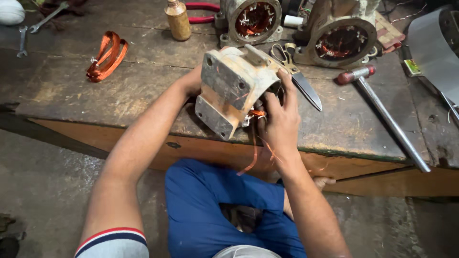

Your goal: The person inserts copper wire coils into the slots of a motor stator, secures them with white tape, and uses a hammer to tap the coils into place. The person also uses scissors to cut the tape and adjusts the coils by hand.

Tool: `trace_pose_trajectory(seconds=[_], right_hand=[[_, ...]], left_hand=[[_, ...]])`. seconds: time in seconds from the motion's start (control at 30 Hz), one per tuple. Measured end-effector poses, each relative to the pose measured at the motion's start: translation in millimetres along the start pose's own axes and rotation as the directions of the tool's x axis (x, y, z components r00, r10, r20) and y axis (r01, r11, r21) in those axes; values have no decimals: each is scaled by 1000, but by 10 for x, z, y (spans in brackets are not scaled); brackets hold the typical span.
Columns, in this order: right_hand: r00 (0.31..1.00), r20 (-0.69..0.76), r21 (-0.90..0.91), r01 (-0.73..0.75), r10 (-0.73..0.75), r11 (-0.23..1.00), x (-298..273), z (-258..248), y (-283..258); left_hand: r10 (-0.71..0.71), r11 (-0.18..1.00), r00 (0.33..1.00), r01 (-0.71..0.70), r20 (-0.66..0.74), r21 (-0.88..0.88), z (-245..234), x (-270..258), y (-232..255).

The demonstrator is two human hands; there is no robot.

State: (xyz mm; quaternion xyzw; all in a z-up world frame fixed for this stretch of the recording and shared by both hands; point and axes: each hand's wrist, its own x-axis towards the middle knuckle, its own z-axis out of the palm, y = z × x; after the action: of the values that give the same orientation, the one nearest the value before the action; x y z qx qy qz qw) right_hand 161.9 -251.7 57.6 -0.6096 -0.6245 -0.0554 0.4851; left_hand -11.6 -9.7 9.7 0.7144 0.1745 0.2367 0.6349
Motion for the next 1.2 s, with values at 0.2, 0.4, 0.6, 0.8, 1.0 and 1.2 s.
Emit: trace_pose_trajectory(seconds=[0.2, 0.4, 0.6, 0.8, 1.0, 1.2], right_hand=[[1000, 19, -124, -13, 16, 992, 9, 25, 24], [986, 62, 7, 155, -155, 988, 114, -131, 59], [975, 102, -76, 204, -196, 976, 192, -160, 94], [961, 156, -153, 253, -229, 955, 183, -181, 85], [968, 96, -72, 241, -234, 968, 178, -199, 108], [975, 71, -97, 217, -211, 971, 174, -171, 61]], left_hand=[[96, 991, 995, -98, 32, 92, 146, -65, 252], [-309, 890, 950, 273, -43, -366, -23, -61, -15], [-343, 910, 936, 312, -76, -273, -206, 3, -359], [-281, 947, 955, 261, -91, -185, -151, 8, -272], [-248, 969, 958, 241, -145, -60, -97, -5, -179], [-234, 968, 966, 222, -112, -114, -118, 45, -213]])
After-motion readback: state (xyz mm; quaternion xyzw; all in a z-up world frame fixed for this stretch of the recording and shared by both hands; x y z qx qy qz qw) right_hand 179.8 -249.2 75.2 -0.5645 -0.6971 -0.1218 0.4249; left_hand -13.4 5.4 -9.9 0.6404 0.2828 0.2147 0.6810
